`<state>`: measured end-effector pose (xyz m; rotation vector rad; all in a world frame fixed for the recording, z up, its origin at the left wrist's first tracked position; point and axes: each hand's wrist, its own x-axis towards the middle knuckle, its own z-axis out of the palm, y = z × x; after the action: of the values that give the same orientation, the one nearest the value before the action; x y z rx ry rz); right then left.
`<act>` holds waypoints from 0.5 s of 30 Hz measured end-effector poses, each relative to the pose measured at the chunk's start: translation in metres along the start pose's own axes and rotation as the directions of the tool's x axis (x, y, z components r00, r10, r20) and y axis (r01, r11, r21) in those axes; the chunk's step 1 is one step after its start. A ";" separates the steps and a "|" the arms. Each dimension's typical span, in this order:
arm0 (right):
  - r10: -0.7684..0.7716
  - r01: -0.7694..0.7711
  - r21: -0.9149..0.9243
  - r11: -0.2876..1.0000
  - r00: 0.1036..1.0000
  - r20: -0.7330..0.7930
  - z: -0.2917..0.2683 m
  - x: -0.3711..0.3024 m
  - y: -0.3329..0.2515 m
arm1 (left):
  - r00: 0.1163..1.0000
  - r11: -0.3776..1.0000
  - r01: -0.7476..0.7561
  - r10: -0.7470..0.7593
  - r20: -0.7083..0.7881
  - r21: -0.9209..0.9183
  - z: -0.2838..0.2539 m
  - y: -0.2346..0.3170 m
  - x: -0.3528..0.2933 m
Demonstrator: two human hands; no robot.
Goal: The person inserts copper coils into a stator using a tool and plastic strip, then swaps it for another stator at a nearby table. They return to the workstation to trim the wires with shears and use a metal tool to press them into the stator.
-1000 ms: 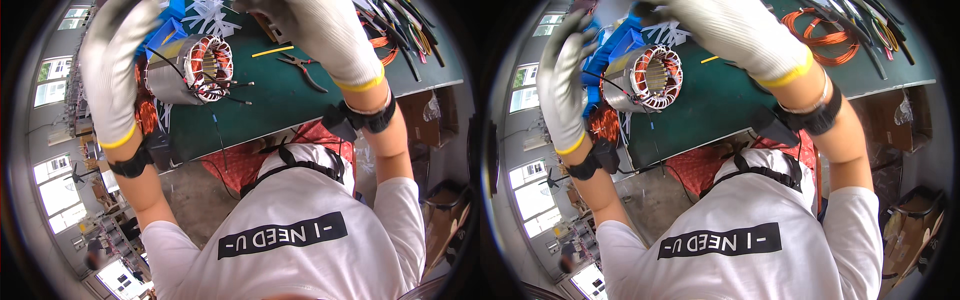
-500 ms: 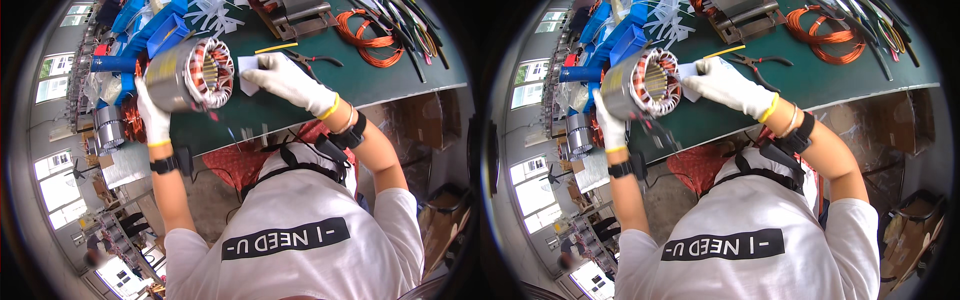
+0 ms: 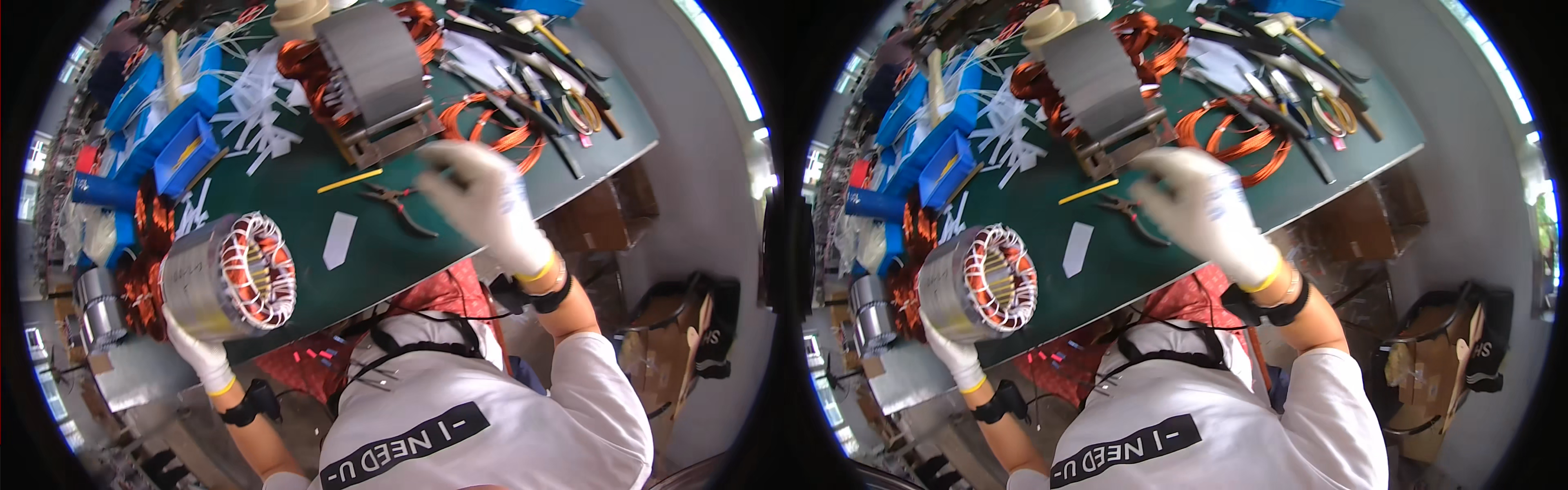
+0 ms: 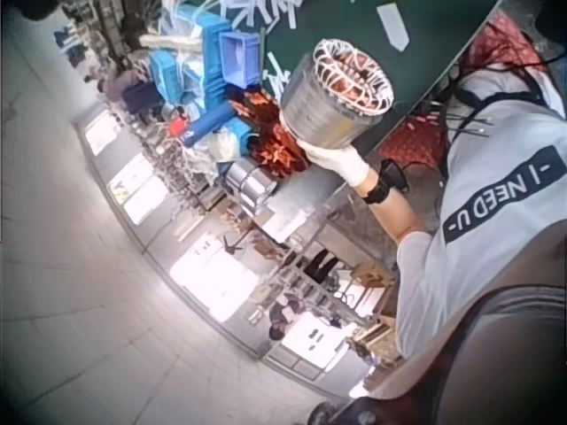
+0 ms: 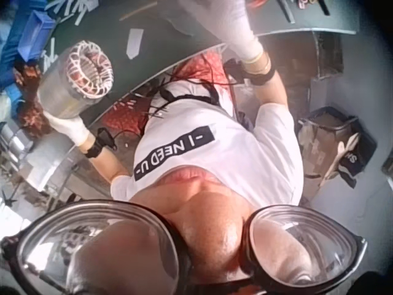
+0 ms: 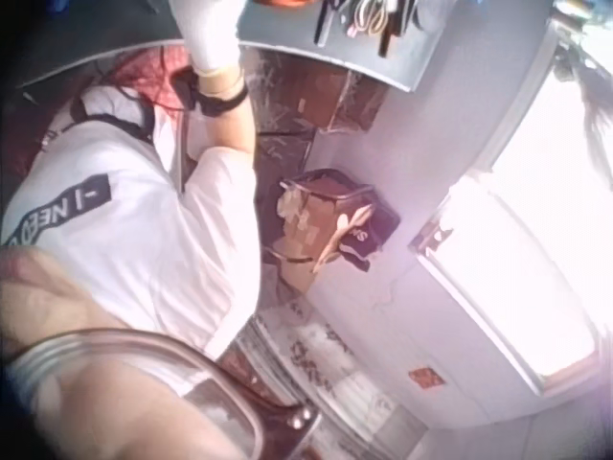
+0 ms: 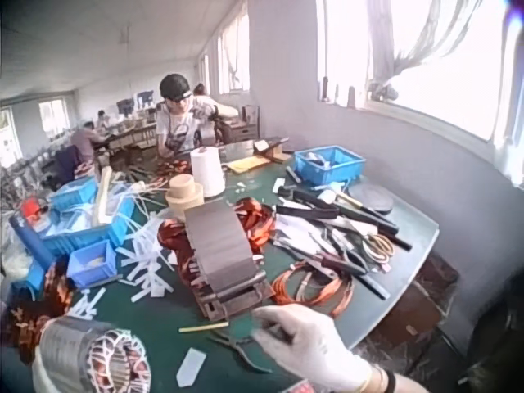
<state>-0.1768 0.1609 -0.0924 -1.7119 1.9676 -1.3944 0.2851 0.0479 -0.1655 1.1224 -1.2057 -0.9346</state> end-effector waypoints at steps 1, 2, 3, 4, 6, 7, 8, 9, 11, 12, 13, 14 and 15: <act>0.153 -0.160 -0.057 0.985 0.982 -0.108 -0.026 0.004 0.007 | 0.989 0.958 -0.140 0.121 0.090 0.252 -0.004 -0.004 0.002; 0.068 -0.085 -0.041 0.996 0.948 -0.310 -0.051 0.009 0.034 | 0.954 0.831 -0.292 0.218 0.206 0.473 -0.007 -0.006 0.004; 0.112 -0.169 -0.106 0.980 0.906 -0.409 -0.075 0.016 0.053 | 0.912 0.635 -0.408 0.245 0.329 0.656 -0.007 -0.001 0.008; 0.149 -0.259 -0.155 0.953 0.851 -0.503 -0.099 0.022 0.071 | 0.911 0.644 -0.408 0.243 0.333 0.648 -0.007 0.002 0.010; 0.260 -0.368 -0.447 0.815 0.922 -0.286 -0.143 0.022 0.128 | 0.889 0.590 -0.456 0.275 0.366 0.666 -0.006 0.004 0.014; 0.260 -0.366 -0.449 0.815 0.924 -0.281 -0.145 0.015 0.139 | 0.925 0.716 -0.371 0.225 0.308 0.592 -0.016 -0.006 0.017; 0.384 -0.368 -0.627 0.687 0.916 -0.116 -0.143 0.010 0.149 | 0.928 0.715 -0.363 0.218 0.303 0.598 -0.014 -0.007 0.017; 0.517 -0.300 -0.780 0.550 0.855 0.035 -0.137 0.009 0.156 | 0.998 0.969 -0.012 -0.005 0.070 0.246 -0.009 -0.004 0.016; 0.503 -0.339 -0.754 0.562 0.864 -0.013 -0.121 0.003 0.152 | 0.910 0.927 0.362 -0.375 -0.178 -0.104 0.008 0.007 0.009; 0.476 -0.398 -0.729 0.557 0.872 -0.113 -0.119 -0.006 0.161 | 0.907 0.932 0.355 -0.364 -0.213 -0.079 0.020 0.015 0.005; 0.473 -0.417 -0.622 0.663 0.877 -0.083 -0.135 -0.016 0.191 | 0.980 0.973 0.192 -0.182 -0.085 0.128 -0.017 -0.015 0.014; 0.475 -0.443 -0.508 0.739 0.877 -0.074 -0.151 -0.028 0.228 | 0.983 0.961 0.169 -0.147 -0.113 0.220 0.017 -0.002 0.011; 0.317 -0.266 -0.612 0.745 0.948 -0.027 -0.152 -0.033 0.233 | 1.000 0.875 -0.028 0.022 0.020 0.484 -0.009 -0.020 0.014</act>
<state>-0.4255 0.2426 -0.1934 -1.5155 2.6878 -0.5915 0.2966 0.0317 -0.1816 1.4909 -1.5115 -0.6300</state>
